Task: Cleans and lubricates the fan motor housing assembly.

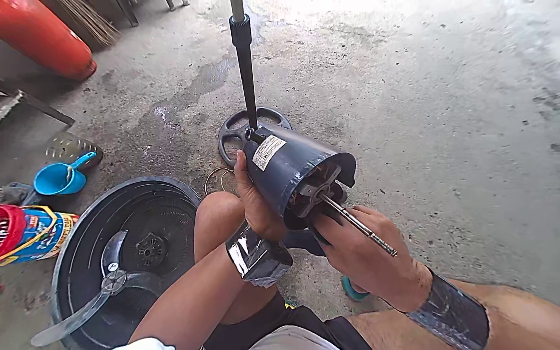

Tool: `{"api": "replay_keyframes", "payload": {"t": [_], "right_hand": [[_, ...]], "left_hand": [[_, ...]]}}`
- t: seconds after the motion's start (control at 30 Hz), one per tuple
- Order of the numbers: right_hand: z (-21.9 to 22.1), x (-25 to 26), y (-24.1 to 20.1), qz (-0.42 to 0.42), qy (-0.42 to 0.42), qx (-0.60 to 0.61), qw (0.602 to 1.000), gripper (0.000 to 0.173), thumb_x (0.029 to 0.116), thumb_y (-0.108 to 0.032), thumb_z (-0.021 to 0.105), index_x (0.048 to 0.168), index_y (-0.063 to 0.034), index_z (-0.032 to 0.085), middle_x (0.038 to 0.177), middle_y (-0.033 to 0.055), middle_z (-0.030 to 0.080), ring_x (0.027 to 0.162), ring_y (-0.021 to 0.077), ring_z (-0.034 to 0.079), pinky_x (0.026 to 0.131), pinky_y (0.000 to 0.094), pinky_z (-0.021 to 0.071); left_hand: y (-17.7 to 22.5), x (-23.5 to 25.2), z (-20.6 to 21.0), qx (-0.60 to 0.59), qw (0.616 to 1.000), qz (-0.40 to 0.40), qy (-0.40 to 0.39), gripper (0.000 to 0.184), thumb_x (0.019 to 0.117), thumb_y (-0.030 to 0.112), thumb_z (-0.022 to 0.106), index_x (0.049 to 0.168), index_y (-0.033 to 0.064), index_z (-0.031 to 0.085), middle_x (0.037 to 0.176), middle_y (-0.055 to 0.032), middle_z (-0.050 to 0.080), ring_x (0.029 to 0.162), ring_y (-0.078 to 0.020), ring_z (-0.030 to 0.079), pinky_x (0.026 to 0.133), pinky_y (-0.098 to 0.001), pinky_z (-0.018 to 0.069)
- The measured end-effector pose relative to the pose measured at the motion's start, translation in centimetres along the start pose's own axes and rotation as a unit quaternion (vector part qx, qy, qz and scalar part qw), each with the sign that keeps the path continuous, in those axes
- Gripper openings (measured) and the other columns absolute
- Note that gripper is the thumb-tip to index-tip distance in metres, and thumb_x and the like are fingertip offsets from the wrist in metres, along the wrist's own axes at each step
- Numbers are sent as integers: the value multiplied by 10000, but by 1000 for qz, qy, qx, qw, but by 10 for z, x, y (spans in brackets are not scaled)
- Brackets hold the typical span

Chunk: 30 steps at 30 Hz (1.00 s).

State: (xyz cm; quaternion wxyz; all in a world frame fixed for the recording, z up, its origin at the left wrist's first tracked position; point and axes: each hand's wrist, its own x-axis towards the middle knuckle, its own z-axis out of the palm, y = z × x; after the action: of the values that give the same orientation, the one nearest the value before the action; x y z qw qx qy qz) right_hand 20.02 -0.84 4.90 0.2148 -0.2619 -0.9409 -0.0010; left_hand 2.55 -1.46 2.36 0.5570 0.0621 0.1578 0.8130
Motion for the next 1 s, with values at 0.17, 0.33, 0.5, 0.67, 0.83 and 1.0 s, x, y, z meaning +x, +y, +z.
{"api": "replay_keyframes", "payload": {"t": [0.17,0.33,0.5,0.67,0.83,1.0], "right_hand": [[2,-7,-3,45,18,88,995,190,973,-242,596,979,-127,747,696,56,672,608,206,659,532,358,523],[0,-9,-18,108,-70,133,983,288,1011,-333,531,1101,-125,708,737,29,691,619,189,686,502,379,544],[0,-7,-20,122,-101,180,971,313,1027,-321,523,1091,-88,722,666,40,637,549,197,623,471,388,496],[8,0,-3,166,-61,324,930,242,1045,-319,572,992,-130,714,698,-65,611,614,-3,561,549,201,468],[-1,16,3,172,-89,290,937,216,1026,-341,581,980,-165,698,658,-86,583,566,7,553,486,240,451],[-15,22,5,216,-217,470,828,205,1007,-212,623,1200,-169,675,881,-63,702,783,-4,664,693,199,569]], "left_hand": [[2,-3,3,-23,1000,-1,-16,517,986,634,472,1085,170,678,917,-45,706,832,-135,706,702,-341,601],[1,0,2,25,999,35,-26,451,1004,599,472,1127,214,671,994,-6,712,941,-102,698,794,-335,597],[-1,-3,2,119,992,18,-33,452,1035,593,391,1186,250,644,1034,25,696,957,-67,678,778,-305,590],[-9,1,6,147,986,-39,66,533,1018,665,329,1214,275,636,1086,45,697,1010,-81,671,834,-337,584],[-18,21,11,71,982,-67,163,582,1021,657,310,1250,205,596,1133,-57,685,1091,-203,659,909,-483,559],[-22,18,11,75,987,-37,136,547,1046,606,279,1164,185,609,1030,-44,690,995,-167,675,849,-423,576]]}}
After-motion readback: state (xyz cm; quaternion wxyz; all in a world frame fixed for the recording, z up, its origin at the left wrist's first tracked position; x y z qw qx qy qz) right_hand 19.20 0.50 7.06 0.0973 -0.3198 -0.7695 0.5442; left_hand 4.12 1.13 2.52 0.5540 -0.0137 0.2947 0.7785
